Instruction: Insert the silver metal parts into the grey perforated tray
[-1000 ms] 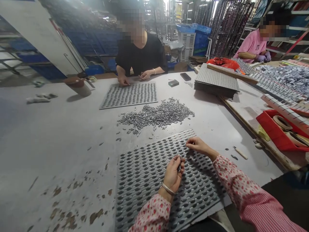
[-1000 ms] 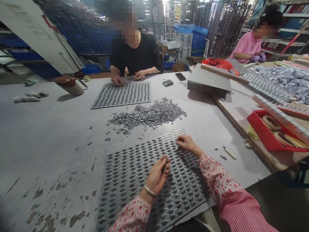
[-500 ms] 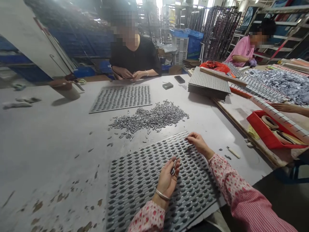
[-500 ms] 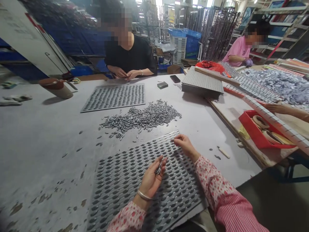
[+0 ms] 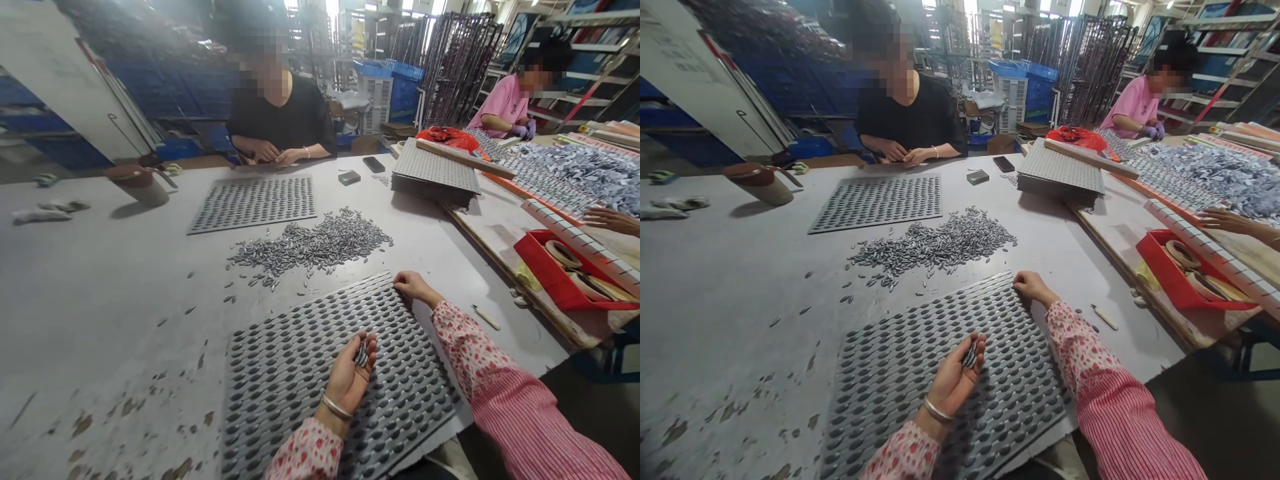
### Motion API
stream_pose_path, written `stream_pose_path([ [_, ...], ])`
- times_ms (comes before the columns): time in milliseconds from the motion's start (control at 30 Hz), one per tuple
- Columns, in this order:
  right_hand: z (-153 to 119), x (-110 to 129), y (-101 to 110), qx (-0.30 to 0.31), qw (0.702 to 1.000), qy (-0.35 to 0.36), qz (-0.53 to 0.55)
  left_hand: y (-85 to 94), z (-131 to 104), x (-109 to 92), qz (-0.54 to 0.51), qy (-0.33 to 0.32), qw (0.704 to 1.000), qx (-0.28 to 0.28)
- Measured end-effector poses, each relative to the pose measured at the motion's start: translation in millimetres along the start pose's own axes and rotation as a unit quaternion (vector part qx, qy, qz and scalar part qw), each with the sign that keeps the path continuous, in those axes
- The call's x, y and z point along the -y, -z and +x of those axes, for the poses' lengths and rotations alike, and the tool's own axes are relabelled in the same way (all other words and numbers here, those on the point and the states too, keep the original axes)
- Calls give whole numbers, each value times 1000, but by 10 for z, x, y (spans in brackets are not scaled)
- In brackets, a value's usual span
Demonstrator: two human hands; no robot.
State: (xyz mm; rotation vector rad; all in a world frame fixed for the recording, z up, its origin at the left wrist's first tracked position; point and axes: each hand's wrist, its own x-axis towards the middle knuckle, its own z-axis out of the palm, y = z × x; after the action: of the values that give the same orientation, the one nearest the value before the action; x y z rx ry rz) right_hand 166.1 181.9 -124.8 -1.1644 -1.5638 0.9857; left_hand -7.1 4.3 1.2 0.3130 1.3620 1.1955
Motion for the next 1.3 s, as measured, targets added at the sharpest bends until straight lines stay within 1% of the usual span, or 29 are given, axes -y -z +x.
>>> stream_pose_path([
  [100, -55, 80, 7, -16, 1000, 11, -8, -36, -35, -31, -19, 13, 999, 31],
  [167, -144, 186, -28, -12, 999, 36, 0, -56, -50, -42, -35, 12, 998, 55],
  [233, -274, 346, -98, 14, 997, 71, 17, -67, -45, -44, -43, 7, 997, 68],
  [333, -495, 681, -234, 95, 981, 167, 38, -88, -21, -46, -53, -3, 996, 73],
  [400, -618, 929, -317, 142, 960, 242, 21, -117, -25, -59, -54, -25, 996, 63],
  [433, -667, 1044, -352, 152, 952, 265, 7, -133, -41, -68, -51, -40, 996, 57],
  [467, -710, 1146, -380, 156, 949, 275, -6, -149, -65, -77, -46, -57, 996, 52],
  [533, -778, 1294, -427, 156, 950, 272, -9, -169, -124, -83, -34, -93, 994, 47],
  [600, -815, 1351, -474, 155, 950, 273, 13, -159, -156, -60, -25, -129, 990, 45],
  [667, -816, 1324, -536, 160, 948, 273, 28, -111, -121, -12, -31, -151, 986, 63],
  [733, -791, 1228, -618, 170, 944, 280, 40, -33, -18, 47, -31, -159, 983, 86],
  [833, -725, 980, -771, 168, 940, 294, 49, 107, 208, 129, -34, -155, 980, 123],
  [900, -679, 772, -881, 165, 944, 282, 47, 187, 346, 168, -45, -145, 979, 134],
  [967, -651, 584, -964, 162, 953, 251, 54, 245, 424, 191, -54, -141, 982, 117],
  [1000, -645, 515, -985, 162, 955, 239, 66, 267, 436, 193, -54, -144, 983, 98],
  [1100, -594, 435, -953, 136, 964, 202, 110, 324, 418, 146, -44, -145, 988, 27],
  [1200, -398, 454, -833, 64, 980, 147, 119, 384, 403, 55, -41, -96, 994, 28],
  [1300, -152, 450, -733, 36, 990, 108, 88, 411, 352, -8, -40, -72, 996, 24],
])
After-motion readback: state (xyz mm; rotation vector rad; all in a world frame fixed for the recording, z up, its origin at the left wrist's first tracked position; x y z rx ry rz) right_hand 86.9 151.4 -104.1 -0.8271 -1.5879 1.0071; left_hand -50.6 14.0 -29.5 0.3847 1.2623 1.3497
